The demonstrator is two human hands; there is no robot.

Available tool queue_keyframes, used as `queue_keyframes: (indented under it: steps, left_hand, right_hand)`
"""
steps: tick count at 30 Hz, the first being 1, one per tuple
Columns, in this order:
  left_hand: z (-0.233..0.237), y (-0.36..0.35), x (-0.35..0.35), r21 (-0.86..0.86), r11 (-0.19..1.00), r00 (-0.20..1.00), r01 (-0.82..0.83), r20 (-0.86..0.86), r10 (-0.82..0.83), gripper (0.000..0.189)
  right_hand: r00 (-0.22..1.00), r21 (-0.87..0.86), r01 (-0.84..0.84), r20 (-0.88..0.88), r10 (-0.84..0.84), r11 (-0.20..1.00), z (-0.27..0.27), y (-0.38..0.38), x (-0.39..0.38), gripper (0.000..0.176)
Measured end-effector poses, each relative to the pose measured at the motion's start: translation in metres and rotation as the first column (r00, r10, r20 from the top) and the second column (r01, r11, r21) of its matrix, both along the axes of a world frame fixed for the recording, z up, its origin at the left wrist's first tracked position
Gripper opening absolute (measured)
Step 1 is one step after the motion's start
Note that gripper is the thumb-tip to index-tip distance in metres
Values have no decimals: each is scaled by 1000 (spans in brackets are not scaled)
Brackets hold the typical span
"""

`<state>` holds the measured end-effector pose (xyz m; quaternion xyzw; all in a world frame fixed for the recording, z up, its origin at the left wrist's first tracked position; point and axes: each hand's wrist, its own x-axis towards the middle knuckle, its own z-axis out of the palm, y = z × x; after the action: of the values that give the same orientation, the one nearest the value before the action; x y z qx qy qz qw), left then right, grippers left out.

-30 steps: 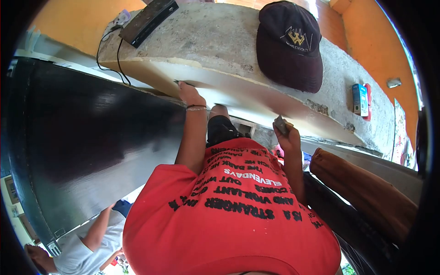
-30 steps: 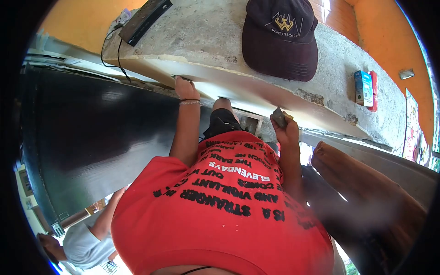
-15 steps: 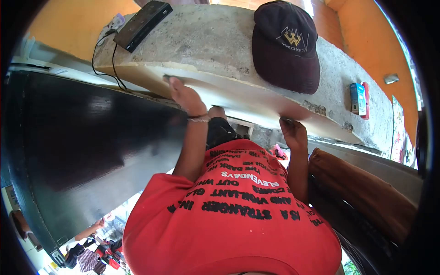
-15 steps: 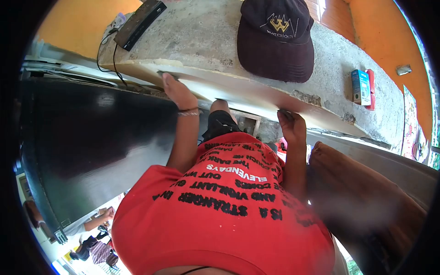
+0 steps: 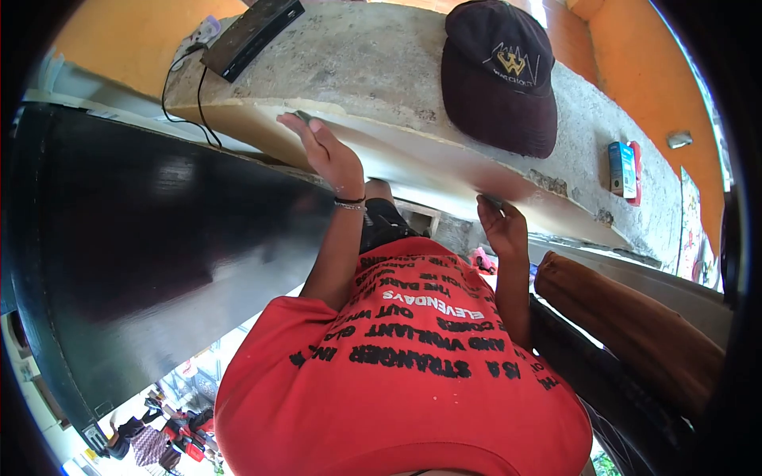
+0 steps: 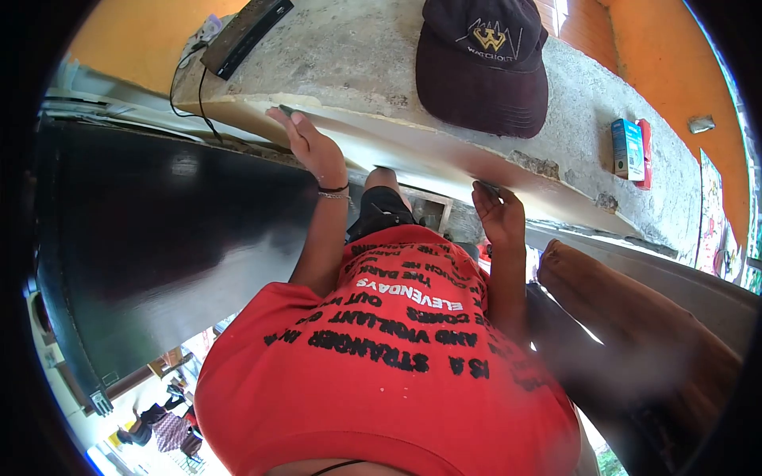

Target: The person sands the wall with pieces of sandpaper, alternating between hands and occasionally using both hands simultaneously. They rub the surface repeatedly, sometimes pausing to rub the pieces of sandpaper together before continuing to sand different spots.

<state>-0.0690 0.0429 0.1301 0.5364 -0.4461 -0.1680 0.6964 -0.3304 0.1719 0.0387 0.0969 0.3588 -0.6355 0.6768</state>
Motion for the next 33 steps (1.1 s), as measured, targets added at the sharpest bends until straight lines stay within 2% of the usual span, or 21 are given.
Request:
queue_keyframes:
  steps: [2,8,10,16,19,25,28,29,31,32,33]
  left_hand:
    - [4,-4,11,23,999,999,-27,40,26,57]
    - [17,-22,23,-28,998,998,-58,-24,57,56]
    - [10,-11,8,-72,996,996,-44,75,50,56]
    - [10,0,7,-36,999,988,-21,151,26,54]
    - [18,-14,25,-32,998,990,-62,121,65,54]
    - [10,4,3,-27,1000,985,3,174,2,56]
    - [9,-7,24,33,997,988,-68,142,63,57]
    - [-3,-22,42,50,993,993,-105,52,103,58]
    - [5,-28,42,32,994,994,-108,-12,109,57]
    - [9,-31,39,20,993,991,-112,-73,113,57]
    - [11,-21,27,18,996,994,-91,-54,92,56]
  right_hand:
    - [1000,3,-7,-16,7,1000,3,1,1,26]
    - [1000,14,30,-1,-30,999,5,4,3,30]
    - [999,41,34,6,-34,999,5,5,4,30]
    - [999,35,-2,-44,3,999,8,2,6,30]
    - [999,16,0,-34,1,1000,6,2,4,29]
    - [1000,46,-24,-3,24,999,-5,1,6,27]
    - [998,1,-53,-18,53,999,-8,-2,5,26]
    - [999,19,-47,-16,47,999,-5,-3,5,25]
    - [1000,27,-25,-14,25,999,-4,-4,5,25]
    - [997,4,-23,-69,23,1000,-6,-4,9,24]
    - [992,-15,-21,-124,19,1000,-6,-4,13,24]
